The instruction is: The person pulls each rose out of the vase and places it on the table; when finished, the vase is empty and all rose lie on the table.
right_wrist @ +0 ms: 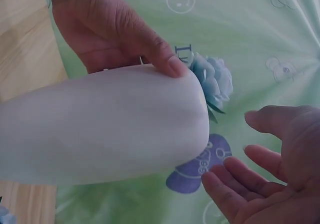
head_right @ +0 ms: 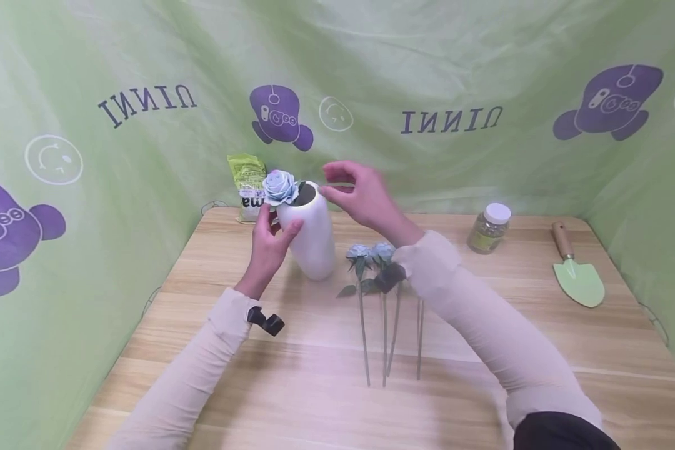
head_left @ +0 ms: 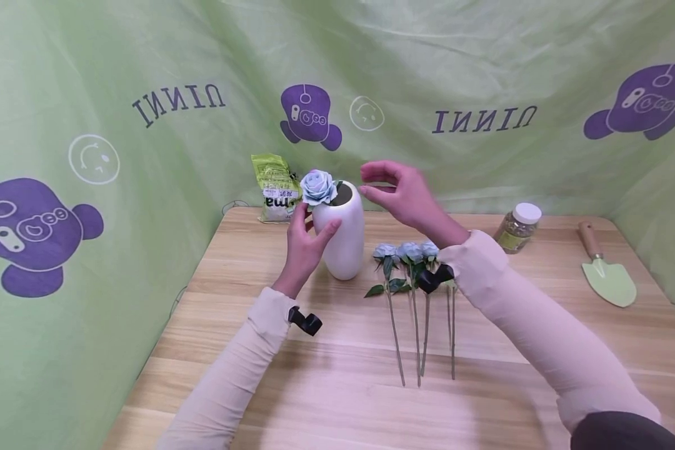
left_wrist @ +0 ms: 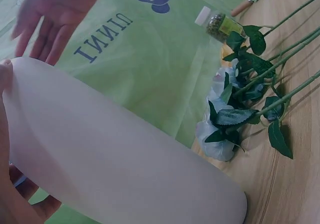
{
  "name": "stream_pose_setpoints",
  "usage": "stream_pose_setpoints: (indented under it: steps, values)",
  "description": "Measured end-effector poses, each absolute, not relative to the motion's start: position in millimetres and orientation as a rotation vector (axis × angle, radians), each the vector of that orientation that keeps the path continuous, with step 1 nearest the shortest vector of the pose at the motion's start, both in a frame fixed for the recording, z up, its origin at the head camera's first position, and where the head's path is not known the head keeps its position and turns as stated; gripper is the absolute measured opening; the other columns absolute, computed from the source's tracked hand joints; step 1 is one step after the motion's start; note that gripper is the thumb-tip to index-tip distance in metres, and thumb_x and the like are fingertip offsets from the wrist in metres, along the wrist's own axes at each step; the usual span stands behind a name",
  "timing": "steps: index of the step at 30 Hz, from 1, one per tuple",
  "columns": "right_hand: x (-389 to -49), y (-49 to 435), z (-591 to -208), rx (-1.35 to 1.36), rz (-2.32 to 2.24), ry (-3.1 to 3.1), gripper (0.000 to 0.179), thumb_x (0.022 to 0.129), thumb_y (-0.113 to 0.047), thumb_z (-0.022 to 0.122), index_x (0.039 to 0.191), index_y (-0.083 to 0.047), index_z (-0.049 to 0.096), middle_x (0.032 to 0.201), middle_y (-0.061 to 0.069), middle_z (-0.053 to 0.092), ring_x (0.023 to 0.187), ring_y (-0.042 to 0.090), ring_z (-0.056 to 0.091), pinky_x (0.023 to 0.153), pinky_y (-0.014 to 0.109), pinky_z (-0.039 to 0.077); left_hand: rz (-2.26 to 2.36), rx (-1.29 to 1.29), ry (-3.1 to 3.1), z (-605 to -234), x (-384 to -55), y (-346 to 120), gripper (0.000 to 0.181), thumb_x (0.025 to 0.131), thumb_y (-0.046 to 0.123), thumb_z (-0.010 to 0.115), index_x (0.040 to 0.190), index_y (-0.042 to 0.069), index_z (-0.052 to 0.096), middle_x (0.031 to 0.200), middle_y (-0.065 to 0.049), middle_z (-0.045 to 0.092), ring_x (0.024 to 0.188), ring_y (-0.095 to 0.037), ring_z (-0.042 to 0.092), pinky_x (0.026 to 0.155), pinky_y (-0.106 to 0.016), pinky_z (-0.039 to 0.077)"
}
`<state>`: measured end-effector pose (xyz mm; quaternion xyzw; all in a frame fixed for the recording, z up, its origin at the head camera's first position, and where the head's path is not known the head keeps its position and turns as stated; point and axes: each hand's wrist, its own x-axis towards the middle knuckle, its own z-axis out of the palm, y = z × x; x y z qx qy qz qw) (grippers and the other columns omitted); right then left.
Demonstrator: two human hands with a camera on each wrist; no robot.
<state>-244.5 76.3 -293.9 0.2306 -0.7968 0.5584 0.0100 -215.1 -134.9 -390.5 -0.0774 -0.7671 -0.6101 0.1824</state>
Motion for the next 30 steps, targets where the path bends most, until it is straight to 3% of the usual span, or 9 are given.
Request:
stream_pose_setpoints:
  steps: [7,11,22,30]
  values:
    - [-252.2,49.3,-283.8,0.915,1.519,-2.633,0.064,0.087,-0.020,0.079,0.142,-0.003,0.052,0.145,0.015,0.056,0.134,0.029,0.056,0.113,0.039,0.047,-1.772,-0.235,-2.108,-388.5,-216.1,-135.9,0.055,0.094,0.029,0.070,0.140,0.008,0.047,0.140,-0.013,0.051,0.130,-0.026,0.050,0.112,-0.050,0.044]
    - [-255.2,37.6,-279.4,0.978,1.403,-2.683,0.070,0.086,-0.023,0.080,0.145,-0.005,0.048,0.142,0.015,0.060,0.132,0.027,0.057,0.115,0.037,0.045,-1.798,-0.241,-2.122,-386.3,-215.3,-137.8,0.056,0.094,0.032,0.069,0.140,0.010,0.046,0.140,-0.013,0.050,0.130,-0.025,0.050,0.113,-0.050,0.043]
    - [-259.8,22.5,-279.1,1.035,1.261,-2.648,0.059,0.085,-0.014,0.080,0.137,-0.004,0.057,0.129,0.015,0.067,0.122,0.029,0.064,0.107,0.037,0.052,-1.824,-0.285,-2.210,-379.7,-214.1,-141.7,0.060,0.096,0.032,0.065,0.145,0.008,0.039,0.139,-0.016,0.049,0.132,-0.028,0.048,0.114,-0.051,0.043]
    - [-261.7,17.2,-281.5,0.973,1.513,-2.488,0.046,0.085,-0.007,0.079,0.128,-0.001,0.065,0.122,0.017,0.071,0.111,0.027,0.070,0.096,0.033,0.058,-1.853,-0.273,-2.240,-378.7,-214.9,-143.4,0.062,0.096,0.035,0.066,0.146,0.011,0.037,0.144,-0.013,0.046,0.137,-0.028,0.044,0.115,-0.052,0.041]
